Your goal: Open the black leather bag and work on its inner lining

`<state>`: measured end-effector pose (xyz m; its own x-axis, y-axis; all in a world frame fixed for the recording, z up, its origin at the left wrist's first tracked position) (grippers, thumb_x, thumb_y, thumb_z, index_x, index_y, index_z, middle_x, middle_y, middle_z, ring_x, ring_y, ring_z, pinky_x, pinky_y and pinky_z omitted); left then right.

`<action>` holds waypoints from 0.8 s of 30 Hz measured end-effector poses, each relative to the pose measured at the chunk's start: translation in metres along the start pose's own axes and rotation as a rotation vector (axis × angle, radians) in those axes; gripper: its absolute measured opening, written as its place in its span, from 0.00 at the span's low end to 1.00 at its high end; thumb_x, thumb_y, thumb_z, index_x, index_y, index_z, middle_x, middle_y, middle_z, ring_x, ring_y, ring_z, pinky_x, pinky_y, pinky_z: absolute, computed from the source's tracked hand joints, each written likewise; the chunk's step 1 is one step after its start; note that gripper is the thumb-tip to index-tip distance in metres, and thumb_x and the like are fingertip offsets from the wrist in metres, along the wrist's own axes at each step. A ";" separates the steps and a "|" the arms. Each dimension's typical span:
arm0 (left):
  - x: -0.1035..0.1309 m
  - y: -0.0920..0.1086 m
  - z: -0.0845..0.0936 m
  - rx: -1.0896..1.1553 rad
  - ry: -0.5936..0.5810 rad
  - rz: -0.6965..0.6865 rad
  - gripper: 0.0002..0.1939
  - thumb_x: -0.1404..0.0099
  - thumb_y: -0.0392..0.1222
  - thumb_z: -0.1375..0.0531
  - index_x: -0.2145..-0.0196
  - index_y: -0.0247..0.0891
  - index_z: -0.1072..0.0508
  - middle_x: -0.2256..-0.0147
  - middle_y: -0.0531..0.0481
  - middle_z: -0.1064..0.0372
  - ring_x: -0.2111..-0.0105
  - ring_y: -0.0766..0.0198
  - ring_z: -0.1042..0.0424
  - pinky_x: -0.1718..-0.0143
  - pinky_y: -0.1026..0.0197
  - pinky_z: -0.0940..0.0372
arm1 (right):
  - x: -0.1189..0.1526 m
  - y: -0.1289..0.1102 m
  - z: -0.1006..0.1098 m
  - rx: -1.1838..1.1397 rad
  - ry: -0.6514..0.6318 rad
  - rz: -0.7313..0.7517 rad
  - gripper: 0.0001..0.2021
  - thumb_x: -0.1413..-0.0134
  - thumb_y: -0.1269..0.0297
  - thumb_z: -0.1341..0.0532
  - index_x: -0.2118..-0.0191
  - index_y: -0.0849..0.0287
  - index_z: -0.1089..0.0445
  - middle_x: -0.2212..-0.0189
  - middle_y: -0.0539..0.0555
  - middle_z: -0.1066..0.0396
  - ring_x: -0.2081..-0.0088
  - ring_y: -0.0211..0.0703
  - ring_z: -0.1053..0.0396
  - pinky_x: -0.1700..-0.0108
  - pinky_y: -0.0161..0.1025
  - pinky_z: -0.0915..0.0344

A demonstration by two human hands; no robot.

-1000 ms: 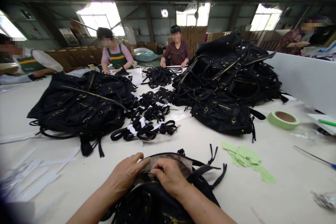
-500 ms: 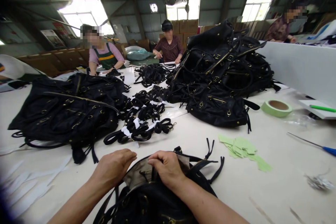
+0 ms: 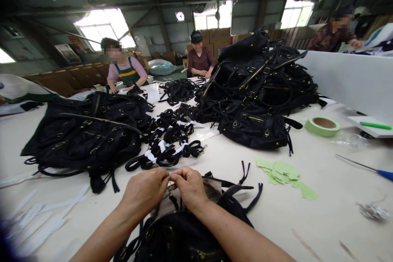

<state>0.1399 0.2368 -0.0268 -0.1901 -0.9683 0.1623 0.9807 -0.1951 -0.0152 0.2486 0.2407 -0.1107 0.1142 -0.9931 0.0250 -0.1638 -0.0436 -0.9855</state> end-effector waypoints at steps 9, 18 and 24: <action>-0.005 0.008 0.002 0.006 0.018 -0.028 0.14 0.35 0.39 0.50 0.69 0.36 0.26 0.68 0.40 0.25 0.64 0.45 0.26 0.68 0.53 0.37 | 0.008 0.003 -0.004 0.016 -0.047 -0.062 0.15 0.50 0.52 0.41 0.73 0.60 0.35 0.80 0.50 0.31 0.82 0.34 0.41 0.79 0.31 0.45; 0.036 -0.008 -0.057 0.344 -0.040 0.029 0.16 0.30 0.43 0.52 0.47 0.39 0.37 0.68 0.52 0.26 0.68 0.60 0.26 0.68 0.61 0.36 | 0.022 -0.007 0.018 0.473 -0.232 0.016 0.07 0.44 0.69 0.44 0.71 0.61 0.31 0.75 0.50 0.27 0.72 0.36 0.32 0.66 0.31 0.39; 0.114 -0.015 -0.097 0.460 0.123 -0.277 0.19 0.28 0.44 0.56 0.73 0.40 0.33 0.71 0.50 0.31 0.67 0.62 0.30 0.61 0.61 0.35 | 0.047 -0.024 0.018 0.986 -0.564 -0.026 0.06 0.52 0.75 0.40 0.75 0.62 0.28 0.78 0.54 0.26 0.75 0.42 0.29 0.73 0.32 0.40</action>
<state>0.0990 0.1143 -0.1040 -0.4211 -0.9069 -0.0179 0.8071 -0.3836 0.4489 0.2752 0.1972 -0.0889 0.5722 -0.7918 0.2138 0.6590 0.2887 -0.6946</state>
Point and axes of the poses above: each hand's wrist, its own x-axis away from the middle knuckle, its own z-axis out of the back of the hand, y = z × x, the point moved 4 cm from there along -x, towards the middle knuckle
